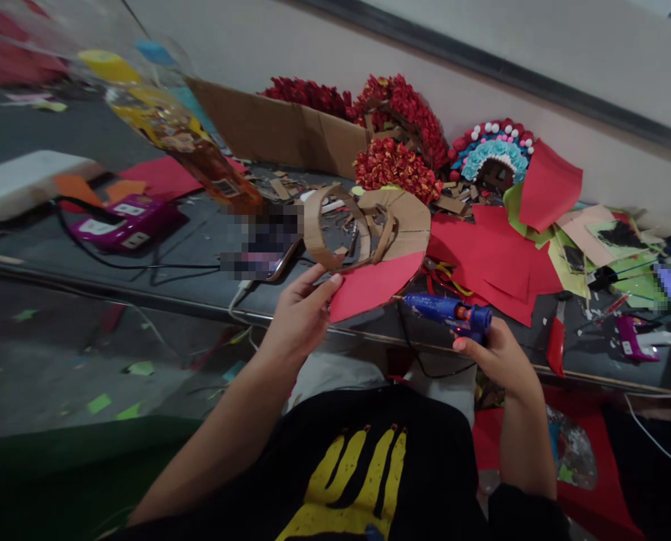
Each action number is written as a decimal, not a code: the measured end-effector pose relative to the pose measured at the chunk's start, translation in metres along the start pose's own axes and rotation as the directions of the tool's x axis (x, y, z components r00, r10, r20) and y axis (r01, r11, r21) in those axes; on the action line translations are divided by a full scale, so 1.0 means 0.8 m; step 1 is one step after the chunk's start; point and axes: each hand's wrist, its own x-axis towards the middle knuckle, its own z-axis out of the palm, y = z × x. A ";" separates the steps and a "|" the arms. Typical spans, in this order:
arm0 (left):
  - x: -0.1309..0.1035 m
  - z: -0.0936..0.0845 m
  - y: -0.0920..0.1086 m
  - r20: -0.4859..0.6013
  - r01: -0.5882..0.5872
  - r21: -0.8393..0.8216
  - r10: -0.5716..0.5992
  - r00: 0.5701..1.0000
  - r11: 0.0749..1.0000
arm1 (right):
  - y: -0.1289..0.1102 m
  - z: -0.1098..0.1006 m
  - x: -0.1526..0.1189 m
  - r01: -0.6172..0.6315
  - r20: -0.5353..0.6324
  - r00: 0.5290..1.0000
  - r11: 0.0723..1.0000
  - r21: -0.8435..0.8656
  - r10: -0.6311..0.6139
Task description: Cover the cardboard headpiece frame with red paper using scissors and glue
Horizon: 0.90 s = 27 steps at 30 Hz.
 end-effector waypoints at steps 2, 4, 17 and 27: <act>0.000 0.000 0.000 0.003 -0.009 0.013 0.009 1.000 1.000 | -0.002 0.000 0.000 -0.010 -0.008 1.000 1.000 -0.017 0.010; 0.000 -0.001 0.000 0.008 -0.014 0.031 0.014 1.000 0.999 | -0.005 0.000 0.000 -0.017 -0.021 1.000 1.000 -0.013 0.017; 0.000 -0.001 0.000 0.050 -0.019 0.057 0.016 0.999 0.998 | 0.002 -0.004 0.004 -0.073 -0.191 0.978 0.996 0.053 0.082; -0.001 -0.001 0.000 0.067 -0.022 0.079 0.017 0.998 0.997 | 0.012 -0.014 0.010 -0.094 -0.230 0.968 0.995 0.025 0.097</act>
